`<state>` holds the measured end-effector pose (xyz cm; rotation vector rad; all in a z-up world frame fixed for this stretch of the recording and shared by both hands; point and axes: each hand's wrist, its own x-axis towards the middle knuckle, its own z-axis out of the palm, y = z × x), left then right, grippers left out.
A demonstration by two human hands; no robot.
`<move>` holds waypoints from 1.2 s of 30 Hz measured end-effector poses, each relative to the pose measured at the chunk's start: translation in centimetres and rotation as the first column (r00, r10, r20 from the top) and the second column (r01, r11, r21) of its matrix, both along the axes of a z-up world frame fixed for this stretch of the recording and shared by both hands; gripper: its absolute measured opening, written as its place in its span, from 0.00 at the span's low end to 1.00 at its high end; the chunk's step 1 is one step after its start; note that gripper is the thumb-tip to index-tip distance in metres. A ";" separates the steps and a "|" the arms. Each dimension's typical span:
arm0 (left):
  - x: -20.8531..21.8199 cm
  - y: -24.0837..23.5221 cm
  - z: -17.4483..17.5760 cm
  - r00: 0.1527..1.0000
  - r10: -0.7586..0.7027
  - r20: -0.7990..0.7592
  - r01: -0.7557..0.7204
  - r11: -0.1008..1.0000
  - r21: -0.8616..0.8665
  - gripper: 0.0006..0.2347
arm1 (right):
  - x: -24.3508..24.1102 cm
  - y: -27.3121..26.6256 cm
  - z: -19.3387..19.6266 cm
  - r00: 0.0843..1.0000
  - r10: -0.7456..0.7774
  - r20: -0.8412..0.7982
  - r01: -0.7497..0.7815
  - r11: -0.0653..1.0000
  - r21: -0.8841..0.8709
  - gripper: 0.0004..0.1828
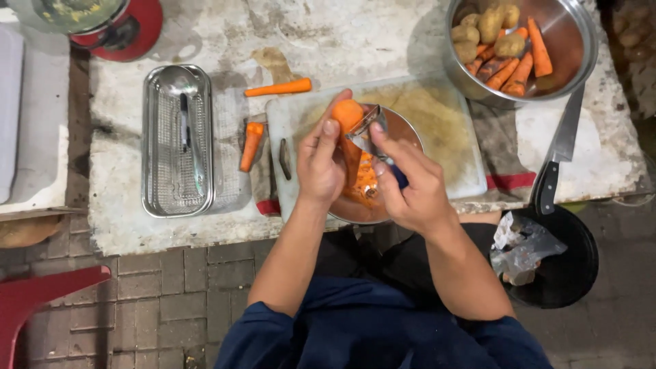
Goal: The person peels several carrots using a vegetable peeler over a metal bowl, then slices one carrot into rounds on a cutting board with a knife. The person washes the carrot under a tap and resumes peeling another carrot.
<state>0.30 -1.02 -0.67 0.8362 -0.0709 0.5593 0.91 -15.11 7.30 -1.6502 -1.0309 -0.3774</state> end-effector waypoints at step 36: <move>1.7 4.2 3.8 0.998 0.061 0.010 -0.047 0.859 -0.511 0.23 | -2.1 -0.7 -6.6 0.997 0.043 -0.058 -0.053 0.979 -0.194 0.19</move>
